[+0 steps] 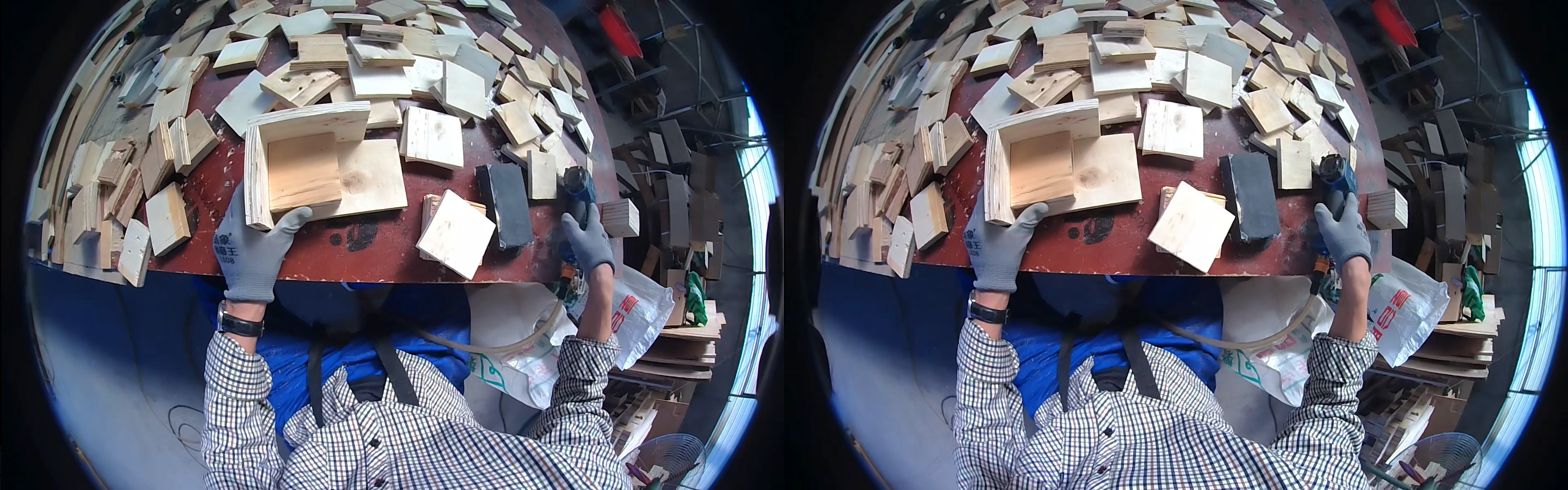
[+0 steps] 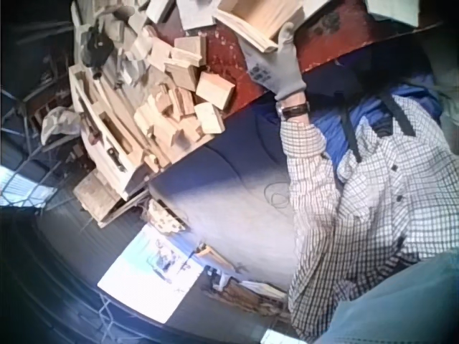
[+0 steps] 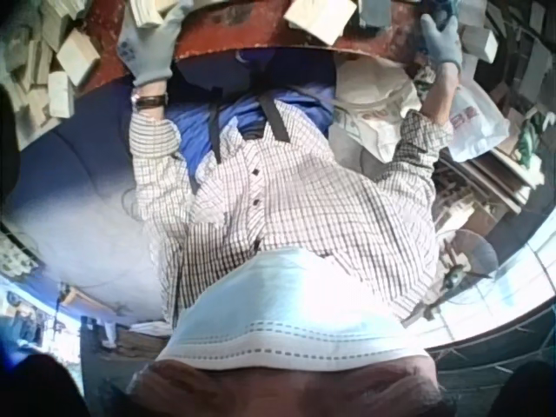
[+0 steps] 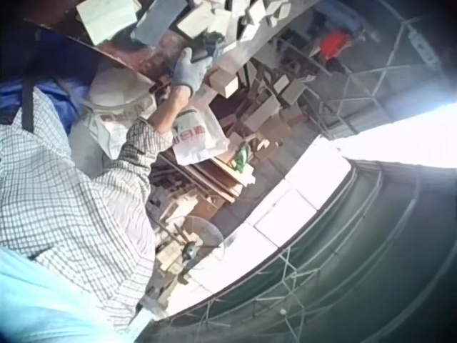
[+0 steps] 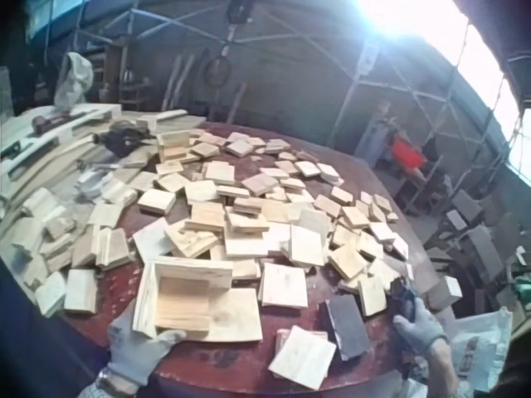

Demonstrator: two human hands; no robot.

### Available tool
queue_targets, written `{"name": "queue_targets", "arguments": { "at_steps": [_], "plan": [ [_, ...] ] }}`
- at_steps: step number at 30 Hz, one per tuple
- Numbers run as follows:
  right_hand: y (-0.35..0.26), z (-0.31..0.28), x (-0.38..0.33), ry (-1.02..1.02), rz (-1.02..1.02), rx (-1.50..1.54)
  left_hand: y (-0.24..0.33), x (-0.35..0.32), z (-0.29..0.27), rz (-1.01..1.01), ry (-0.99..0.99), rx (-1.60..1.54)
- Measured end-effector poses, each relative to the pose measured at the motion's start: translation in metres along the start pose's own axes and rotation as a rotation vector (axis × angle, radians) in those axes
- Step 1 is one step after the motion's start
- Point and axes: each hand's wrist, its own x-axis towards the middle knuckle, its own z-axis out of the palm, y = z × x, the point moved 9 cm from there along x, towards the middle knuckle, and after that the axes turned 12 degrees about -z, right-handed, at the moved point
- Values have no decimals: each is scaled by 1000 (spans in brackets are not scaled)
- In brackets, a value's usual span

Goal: The person smooths small wooden pieces with a sanding block, then assembles them into small wooden boxes using a nail gun. The person places the finished boxes into a plastic bag.

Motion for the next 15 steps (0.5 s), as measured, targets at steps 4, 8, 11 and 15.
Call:
{"name": "queue_targets", "arguments": {
  "at_steps": [4,8,11,15],
  "plan": [
    [-60,-48,-21,255,-85,-429,-2,0,0,-6,-9,59],
    [-197,-45,-74,255,-859,-68,-1,-1,-1,-2,-3,65],
    [-262,1,-105,72,-1127,-140,-2,0,-1,-23,-10,43],
    [-263,40,-91,-43,-1075,-245,1,2,1,0,-4,71]
  ]
}}
